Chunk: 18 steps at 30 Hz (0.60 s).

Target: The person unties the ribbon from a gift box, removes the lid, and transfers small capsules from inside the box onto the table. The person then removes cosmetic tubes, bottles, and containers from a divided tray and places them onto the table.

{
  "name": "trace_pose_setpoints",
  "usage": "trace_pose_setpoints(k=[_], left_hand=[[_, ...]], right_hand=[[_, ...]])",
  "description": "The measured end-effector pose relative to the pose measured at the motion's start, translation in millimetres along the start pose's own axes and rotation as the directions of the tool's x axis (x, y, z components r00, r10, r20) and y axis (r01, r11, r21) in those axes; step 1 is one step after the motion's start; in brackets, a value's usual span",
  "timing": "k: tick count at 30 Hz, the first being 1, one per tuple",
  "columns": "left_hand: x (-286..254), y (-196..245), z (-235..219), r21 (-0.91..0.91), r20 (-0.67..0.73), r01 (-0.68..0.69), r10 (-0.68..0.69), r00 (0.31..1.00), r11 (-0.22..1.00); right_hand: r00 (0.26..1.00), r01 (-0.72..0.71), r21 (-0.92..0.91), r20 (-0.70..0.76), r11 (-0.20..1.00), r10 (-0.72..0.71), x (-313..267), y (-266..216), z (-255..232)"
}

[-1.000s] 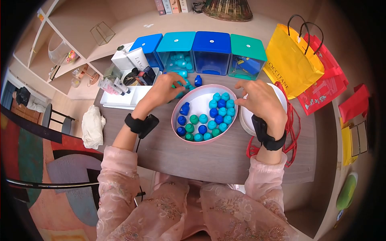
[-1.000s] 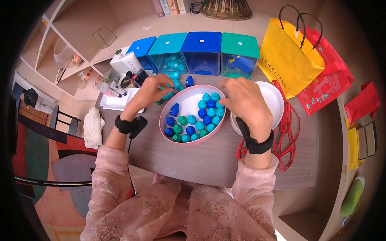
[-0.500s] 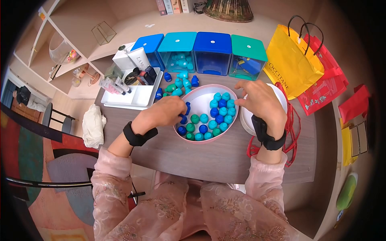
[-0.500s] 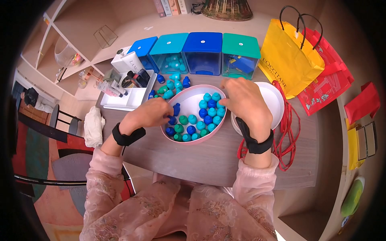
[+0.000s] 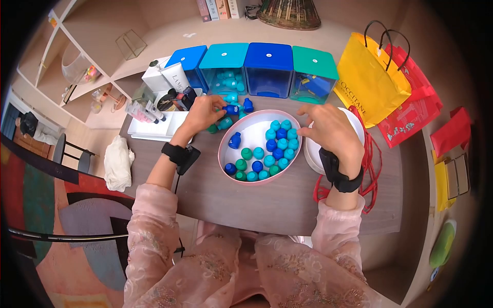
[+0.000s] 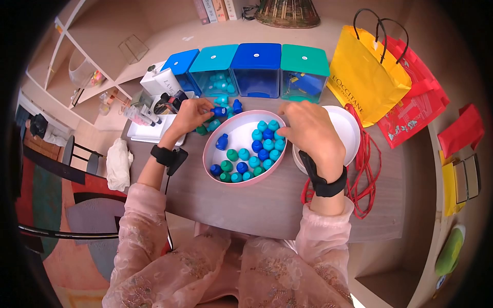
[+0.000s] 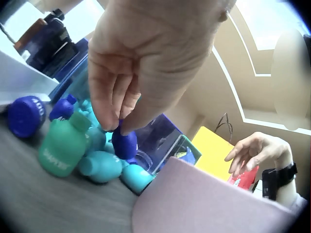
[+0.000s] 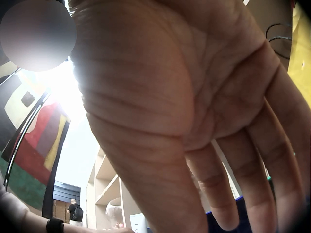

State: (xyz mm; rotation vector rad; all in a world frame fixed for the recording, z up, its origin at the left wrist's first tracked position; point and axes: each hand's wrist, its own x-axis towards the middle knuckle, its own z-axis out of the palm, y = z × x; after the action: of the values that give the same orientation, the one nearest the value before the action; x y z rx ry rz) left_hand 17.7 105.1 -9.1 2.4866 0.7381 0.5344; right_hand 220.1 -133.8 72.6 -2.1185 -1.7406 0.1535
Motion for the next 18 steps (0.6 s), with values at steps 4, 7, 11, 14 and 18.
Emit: trace_pose_setpoints(k=[4, 7, 11, 14, 18], left_hand=[[-3.9, -6.1, 1.4, 0.05, 0.02, 0.01, -0.011, 1.0, 0.999], [-9.2, 15.4, -7.7, 0.099, 0.019, -0.039, 0.038, 0.999, 0.994], [-21.3, 54.3, -19.7, -0.002, 0.293, -0.213, 0.205, 0.934, 0.977], [-35.1, 55.9, -7.3, 0.157, 0.391, -0.377, 0.293, 0.873, 0.913], [-40.0, 52.7, 12.5, 0.277, 0.38, -0.393, 0.276, 0.883, 0.877]], right_hand=[[0.999, 0.034, -0.012, -0.035, 0.999, -0.034, 0.4, 1.2, 3.1], [1.0, 0.007, -0.025, -0.009, 1.0, -0.007, 2.0, -1.7, 1.3], [1.0, 0.018, -0.017, -0.01, 1.0, -0.019, 2.7, -0.3, 4.4], [0.999, 0.023, -0.064, 0.04, 0.998, -0.021, 4.5, 0.4, 4.1], [0.999, 0.022, -0.058, 0.044, 0.998, -0.02, 3.6, -0.8, 3.3]])
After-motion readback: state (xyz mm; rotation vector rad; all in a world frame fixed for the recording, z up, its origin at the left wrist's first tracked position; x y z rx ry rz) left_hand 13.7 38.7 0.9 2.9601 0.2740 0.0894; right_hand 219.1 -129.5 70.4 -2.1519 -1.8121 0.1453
